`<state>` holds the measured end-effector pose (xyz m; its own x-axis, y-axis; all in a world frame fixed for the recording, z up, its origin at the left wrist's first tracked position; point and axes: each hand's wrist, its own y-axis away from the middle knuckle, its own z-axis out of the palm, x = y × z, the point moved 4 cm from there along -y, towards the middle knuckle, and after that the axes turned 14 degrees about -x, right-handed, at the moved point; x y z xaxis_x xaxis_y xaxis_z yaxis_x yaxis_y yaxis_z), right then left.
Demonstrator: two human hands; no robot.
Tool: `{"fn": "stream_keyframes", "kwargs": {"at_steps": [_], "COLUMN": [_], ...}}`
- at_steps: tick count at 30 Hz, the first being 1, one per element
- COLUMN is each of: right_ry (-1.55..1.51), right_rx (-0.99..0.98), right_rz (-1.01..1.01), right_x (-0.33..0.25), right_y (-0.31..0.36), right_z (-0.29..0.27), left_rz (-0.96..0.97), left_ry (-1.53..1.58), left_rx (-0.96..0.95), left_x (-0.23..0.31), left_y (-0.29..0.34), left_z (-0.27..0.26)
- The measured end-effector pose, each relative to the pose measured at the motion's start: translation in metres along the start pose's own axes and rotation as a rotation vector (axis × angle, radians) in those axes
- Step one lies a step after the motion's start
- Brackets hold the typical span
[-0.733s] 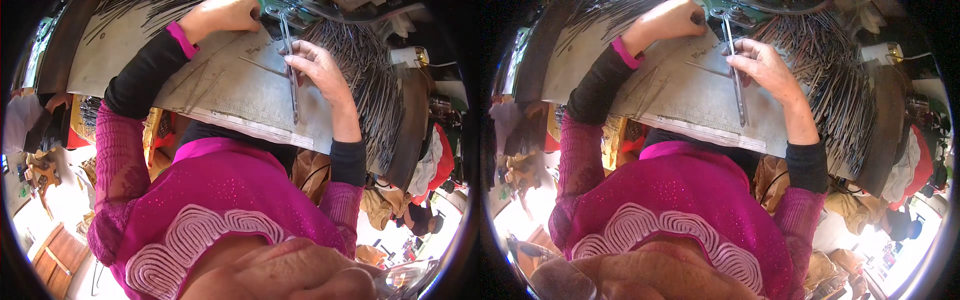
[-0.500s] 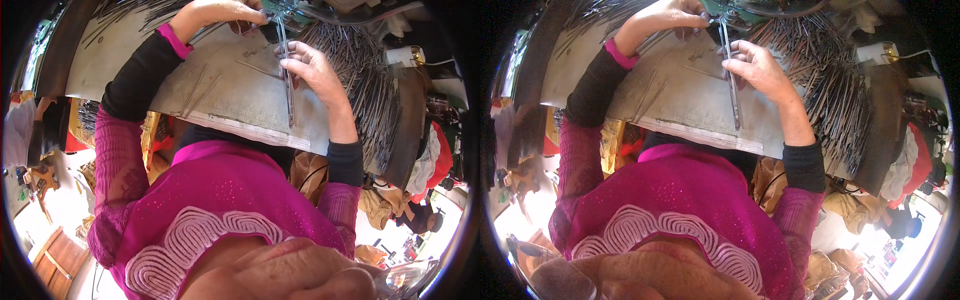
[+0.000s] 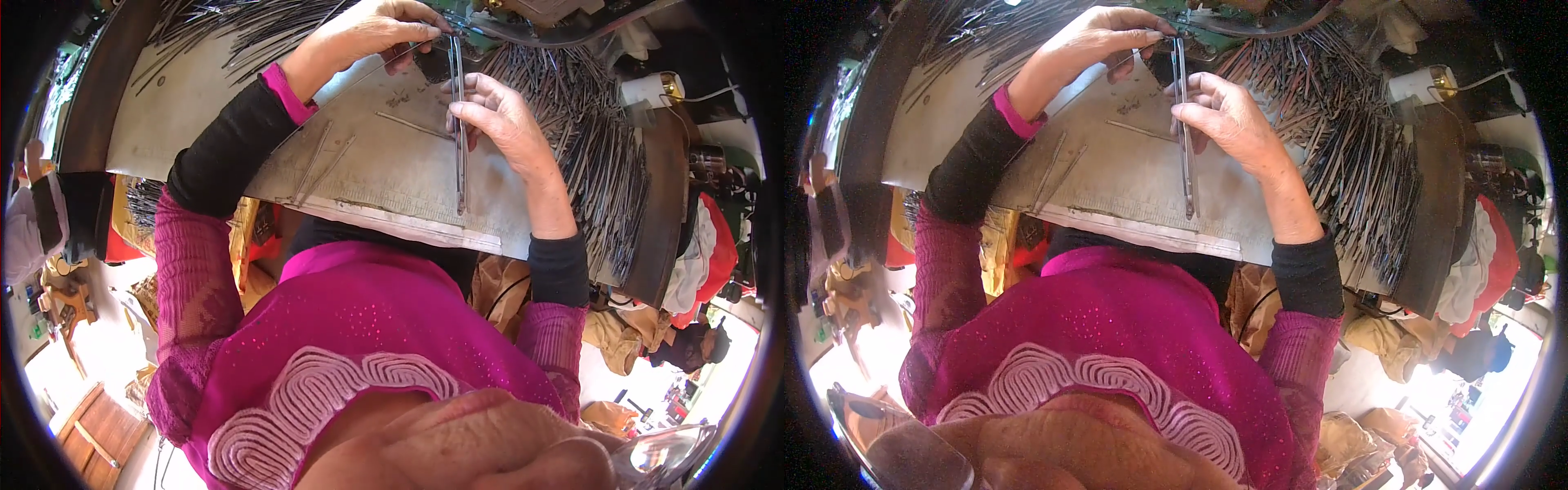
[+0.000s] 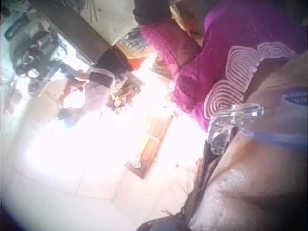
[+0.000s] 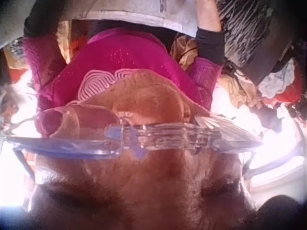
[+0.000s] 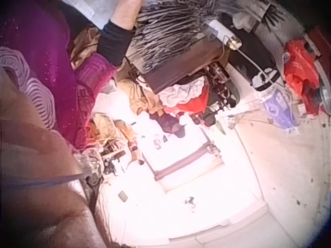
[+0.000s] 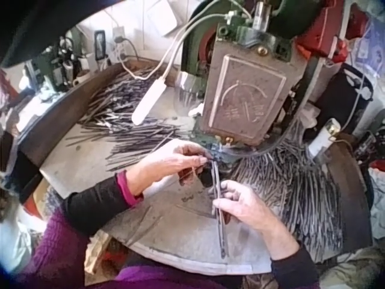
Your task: The worker is using a small bench-mounted clipping machine to process or trim metal wires.
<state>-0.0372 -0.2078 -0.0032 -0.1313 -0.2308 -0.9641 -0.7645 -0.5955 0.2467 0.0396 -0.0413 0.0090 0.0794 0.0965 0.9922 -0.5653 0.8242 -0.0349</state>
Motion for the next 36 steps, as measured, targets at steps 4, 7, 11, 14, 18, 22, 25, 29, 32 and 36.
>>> {"fn": "stream_keyframes", "kwargs": {"at_steps": [4,7,11,14,18,22,25,29,32,36], "right_ry": [-0.025,-0.043,-0.073,-0.106,-0.118,-0.116,-0.117,-0.124,-0.129,-0.126], "right_rx": [0.038,0.045,0.071,0.062,0.073,0.078,0.077,0.076,0.078,0.09], "right_rz": [-0.036,-0.055,-0.077,-0.086,-0.089,-0.076,-0.068,-0.064,-0.061,-0.067], "right_x": [-0.002,-0.002,-0.002,0.0,0.002,0.002,0.003,0.005,0.005,0.006], "right_y": [0.0,-0.001,-0.002,-0.003,-0.004,-0.004,-0.005,-0.006,-0.004,-0.005], "right_z": [0.0,0.0,-0.001,-0.002,-0.004,-0.004,-0.006,-0.006,-0.007,-0.007], "left_rz": [0.105,0.126,0.147,0.149,0.022,0.005,-0.015,-0.029,-0.087,-0.101], "left_ry": [-0.345,-0.336,-0.358,-0.383,-0.177,-0.23,-0.272,-0.208,-0.208,-0.264], "left_rx": [0.084,0.078,0.148,0.202,0.126,0.159,0.171,0.15,0.154,0.182], "left_x": [-0.006,-0.006,-0.006,-0.008,0.0,0.01,0.011,0.006,0.007,-0.002], "left_y": [-0.003,-0.005,-0.009,-0.012,-0.011,-0.008,-0.009,-0.011,-0.012,-0.012], "left_z": [-0.002,0.0,0.002,0.002,0.004,0.01,0.009,0.005,0.006,-0.001]}}
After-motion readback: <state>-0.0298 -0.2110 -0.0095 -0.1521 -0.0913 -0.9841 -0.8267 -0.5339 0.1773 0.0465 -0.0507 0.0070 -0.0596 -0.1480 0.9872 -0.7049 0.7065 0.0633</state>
